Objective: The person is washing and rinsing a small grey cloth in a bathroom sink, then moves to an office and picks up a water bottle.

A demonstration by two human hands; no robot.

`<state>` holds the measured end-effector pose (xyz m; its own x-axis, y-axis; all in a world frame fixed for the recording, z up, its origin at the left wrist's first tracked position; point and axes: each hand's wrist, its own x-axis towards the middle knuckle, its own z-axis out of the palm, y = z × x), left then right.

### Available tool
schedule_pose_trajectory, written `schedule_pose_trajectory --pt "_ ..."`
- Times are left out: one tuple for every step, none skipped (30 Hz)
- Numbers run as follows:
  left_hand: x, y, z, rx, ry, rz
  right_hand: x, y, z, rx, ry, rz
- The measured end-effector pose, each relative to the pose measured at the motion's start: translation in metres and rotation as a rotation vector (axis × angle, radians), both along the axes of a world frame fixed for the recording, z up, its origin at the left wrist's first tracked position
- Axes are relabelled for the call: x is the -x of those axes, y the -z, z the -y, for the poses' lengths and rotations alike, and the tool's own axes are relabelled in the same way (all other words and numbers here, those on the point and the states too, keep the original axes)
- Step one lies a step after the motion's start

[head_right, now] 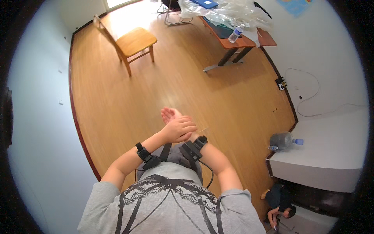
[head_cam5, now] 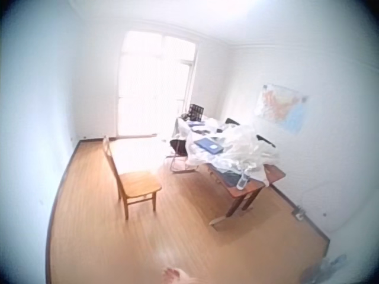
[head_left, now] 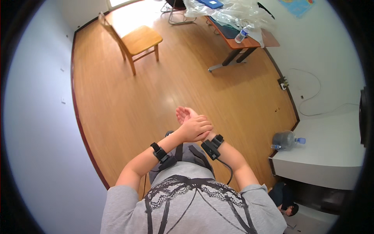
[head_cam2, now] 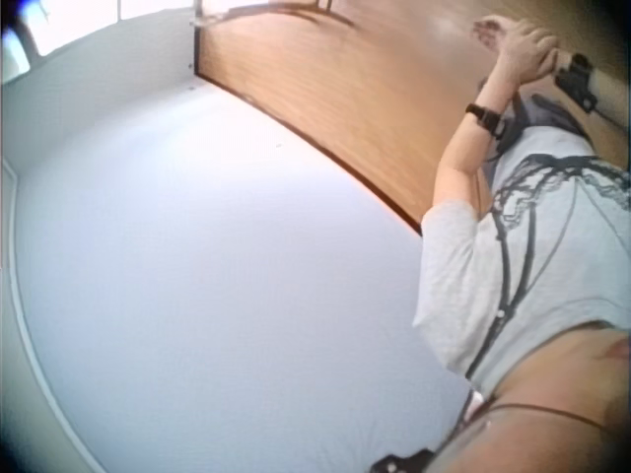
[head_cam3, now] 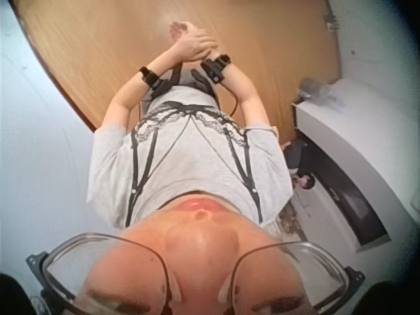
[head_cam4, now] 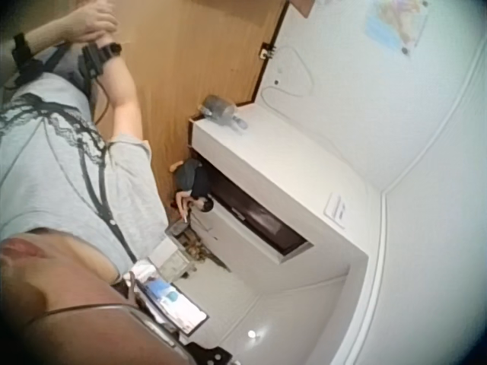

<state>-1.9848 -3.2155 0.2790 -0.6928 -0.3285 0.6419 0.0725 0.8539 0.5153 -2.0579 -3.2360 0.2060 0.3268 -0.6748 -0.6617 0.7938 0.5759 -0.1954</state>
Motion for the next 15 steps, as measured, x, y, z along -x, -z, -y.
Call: schedule_pose_trajectory --pt "0.01 0.004 0.011 -0.032 0.045 0.051 0.012 0.001 0.006 0.01 0.047 -0.082" --pt "0.021 0.009 0.022 -0.039 0.069 0.047 0.024 0.002 0.01 0.014 0.085 -0.1" --pt "0.032 0.011 0.033 -0.035 0.141 0.107 0.036 0.001 0.017 0.016 0.121 -0.11" --pt "0.037 0.017 0.048 -0.026 0.2 0.17 0.04 0.002 0.028 0.021 0.14 -0.106" --pt "0.043 0.032 0.062 -0.033 0.214 0.146 0.045 0.003 0.042 0.02 0.156 -0.1" --pt "0.051 0.037 0.086 -0.029 0.234 0.146 0.055 0.004 0.054 0.027 0.171 -0.079" --pt "0.058 0.042 0.11 -0.04 0.281 0.048 0.062 0.007 0.07 0.026 0.187 -0.059" --pt "0.065 0.047 0.135 -0.052 0.325 -0.05 0.069 0.01 0.088 0.025 0.203 -0.038" --pt "0.07 0.054 0.155 -0.034 0.289 -0.023 0.078 0.017 0.096 0.013 0.2 -0.018" --pt "0.077 0.061 0.176 -0.033 0.292 -0.029 0.092 0.023 0.104 0.004 0.196 0.013" --pt "0.083 0.067 0.198 -0.232 0.195 0.201 0.107 0.028 0.11 -0.023 0.182 0.069" --pt "0.085 0.077 0.214 -0.431 0.104 0.437 0.126 0.037 0.118 -0.062 0.157 0.131" --pt "0.078 0.096 0.229 -0.619 -0.034 0.539 0.148 0.048 0.128 -0.124 0.101 0.272" --pt "0.059 0.132 0.25 -0.805 -0.202 0.631 0.164 0.044 0.143 -0.142 0.002 0.177" --pt "0.019 0.198 0.265 -0.842 -0.41 0.696 0.177 0.048 0.158 -0.13 -0.027 0.17"
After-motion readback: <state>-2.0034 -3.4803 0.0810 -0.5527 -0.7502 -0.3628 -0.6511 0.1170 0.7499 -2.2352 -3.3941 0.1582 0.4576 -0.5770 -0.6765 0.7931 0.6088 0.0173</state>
